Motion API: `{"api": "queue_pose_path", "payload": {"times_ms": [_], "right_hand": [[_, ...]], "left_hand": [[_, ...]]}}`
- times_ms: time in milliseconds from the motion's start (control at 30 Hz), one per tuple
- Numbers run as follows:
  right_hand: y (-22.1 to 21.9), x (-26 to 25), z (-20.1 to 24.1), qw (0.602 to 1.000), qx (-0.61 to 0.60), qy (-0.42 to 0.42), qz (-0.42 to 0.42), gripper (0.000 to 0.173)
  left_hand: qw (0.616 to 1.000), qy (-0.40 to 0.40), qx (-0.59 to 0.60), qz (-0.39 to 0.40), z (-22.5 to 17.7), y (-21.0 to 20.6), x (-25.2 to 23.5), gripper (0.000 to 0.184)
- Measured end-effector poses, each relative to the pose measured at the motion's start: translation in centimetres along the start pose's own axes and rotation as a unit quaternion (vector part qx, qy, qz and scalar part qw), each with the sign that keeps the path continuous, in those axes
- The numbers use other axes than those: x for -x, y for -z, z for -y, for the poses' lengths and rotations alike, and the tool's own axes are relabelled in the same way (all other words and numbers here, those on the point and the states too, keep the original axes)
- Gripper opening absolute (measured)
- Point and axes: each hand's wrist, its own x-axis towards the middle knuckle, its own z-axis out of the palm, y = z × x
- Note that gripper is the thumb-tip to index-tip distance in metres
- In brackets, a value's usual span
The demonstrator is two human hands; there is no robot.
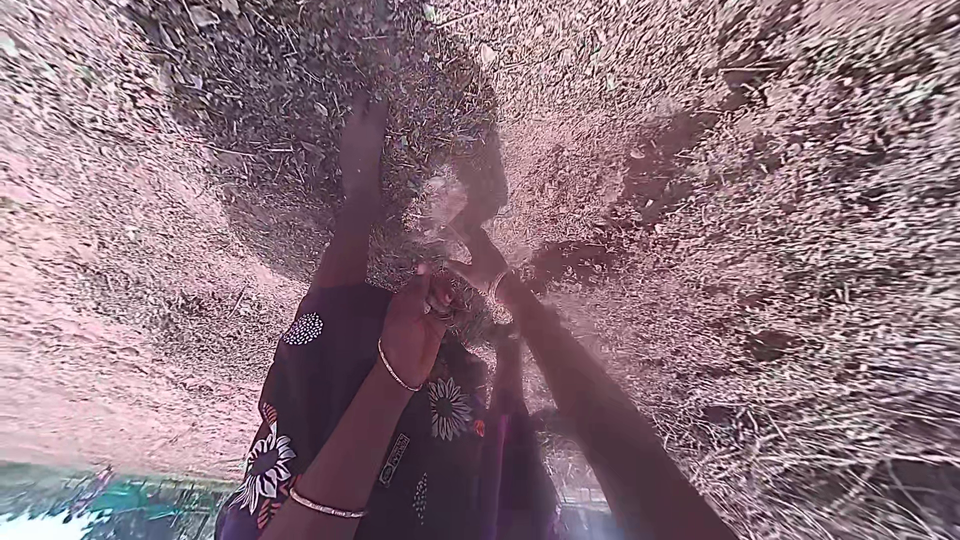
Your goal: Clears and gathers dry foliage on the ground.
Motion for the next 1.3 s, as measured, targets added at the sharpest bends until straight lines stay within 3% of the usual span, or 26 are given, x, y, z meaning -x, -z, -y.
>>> {"api": "queue_pose_path", "payload": {"times_ms": [33, 100, 167, 233, 267, 300, 367, 433, 500, 567, 600, 667, 733, 800, 867, 967, 1033, 1100, 1133, 1167, 1200, 1300], "right_hand": [[-0.4, 1.3, -0.5, 0.999, 0.001, -0.03, -0.026, 0.073], [1.0, 2.5, -2.4, 0.975, 0.002, -0.136, -0.175, 0.076], [3.4, 1.3, -5.2, 0.897, -0.046, -0.246, -0.364, 0.087], [6.0, -1.9, -6.5, 0.8, -0.154, -0.335, -0.473, 0.101], [6.5, -3.6, -6.4, 0.784, -0.207, -0.348, -0.47, 0.104], [6.3, -5.1, -5.9, 0.795, -0.233, -0.342, -0.443, 0.101], [4.7, -6.7, -4.3, 0.885, -0.208, -0.25, -0.334, 0.08], [2.6, -6.6, -3.1, 0.966, -0.129, -0.129, -0.181, 0.081], [1.5, -4.6, -2.6, 0.993, -0.086, -0.06, -0.063, 0.074], [1.8, -1.1, -3.2, 0.989, -0.143, -0.035, 0.015, 0.056], [2.2, 0.2, -3.8, 0.991, -0.129, -0.038, -0.006, 0.052], [3.8, 1.1, -4.7, 0.982, -0.046, -0.098, -0.155, 0.055], [5.6, -0.5, -6.2, 0.933, 0.015, -0.167, -0.319, 0.067], [7.4, -3.5, -6.6, 0.889, 0.035, -0.246, -0.384, 0.081], [7.6, -7.2, -5.2, 0.901, 0.017, -0.257, -0.348, 0.101], [5.7, -9.1, -2.6, 0.972, -0.012, -0.117, -0.202, 0.119], [5.0, -6.0, -2.1, 0.997, -0.008, -0.051, -0.052, 0.111], [5.5, -2.7, -2.8, 0.994, 0.012, -0.016, 0.108, 0.082], [6.1, -1.6, -3.5, 0.987, 0.051, 0.005, 0.152, 0.076], [7.1, -0.8, -3.8, 0.984, 0.097, 0.018, 0.151, 0.071], [8.4, -0.2, -4.2, 0.986, 0.132, 0.018, 0.099, 0.066], [12.5, -0.8, -5.0, 0.964, 0.16, -0.082, -0.194, 0.07]], "left_hand": [[1.0, 0.003, -0.002, -0.002, 0.0, 0.0, 0.1, 0.052], [1.0, 0.001, -0.014, 0.0, -0.1, 0.0, 0.2, 0.051], [1.0, 0.002, -0.028, 0.004, 0.0, 0.1, 0.2, 0.051], [0.999, 0.011, -0.041, 0.005, 0.3, 0.3, 0.2, 0.052], [0.999, 0.017, -0.048, 0.0, 0.5, 0.4, 0.2, 0.052], [0.998, 0.022, -0.055, -0.004, 0.7, 0.4, 0.3, 0.052], [0.998, 0.019, -0.062, -0.01, 1.0, 0.4, 0.3, 0.052], [0.998, 0.007, -0.067, -0.006, 1.1, 0.5, 0.3, 0.05], [0.998, -0.005, -0.068, -0.006, 1.0, 0.4, 0.2, 0.05], [0.997, -0.003, -0.075, -0.008, 0.9, 0.4, 0.4, 0.049], [0.997, -0.002, -0.078, -0.003, 0.9, 0.4, 0.5, 0.049], [0.997, 0.0, -0.077, 0.009, 0.8, 0.4, 0.4, 0.05], [0.997, 0.009, -0.075, 0.014, 1.0, 0.7, 0.3, 0.05], [0.996, 0.018, -0.086, 0.013, 1.3, 0.9, 0.5, 0.049], [0.994, 0.016, -0.108, 0.012, 1.4, 1.0, 0.5, 0.048], [0.989, 0.022, -0.147, -0.009, 1.0, 0.8, 0.3, 0.046], [0.987, 0.04, -0.157, -0.02, 0.9, 0.6, 0.5, 0.044], [0.985, 0.047, -0.163, -0.024, 0.8, 0.3, 0.6, 0.044], [0.985, 0.048, -0.162, -0.022, 0.7, 0.1, 0.7, 0.043], [0.986, 0.045, -0.161, -0.021, 0.4, -0.1, 0.7, 0.042], [0.986, 0.041, -0.161, -0.021, 0.1, -0.3, 0.7, 0.042], [0.986, 0.031, -0.161, -0.01, -0.3, -0.5, 0.9, 0.042]]}}
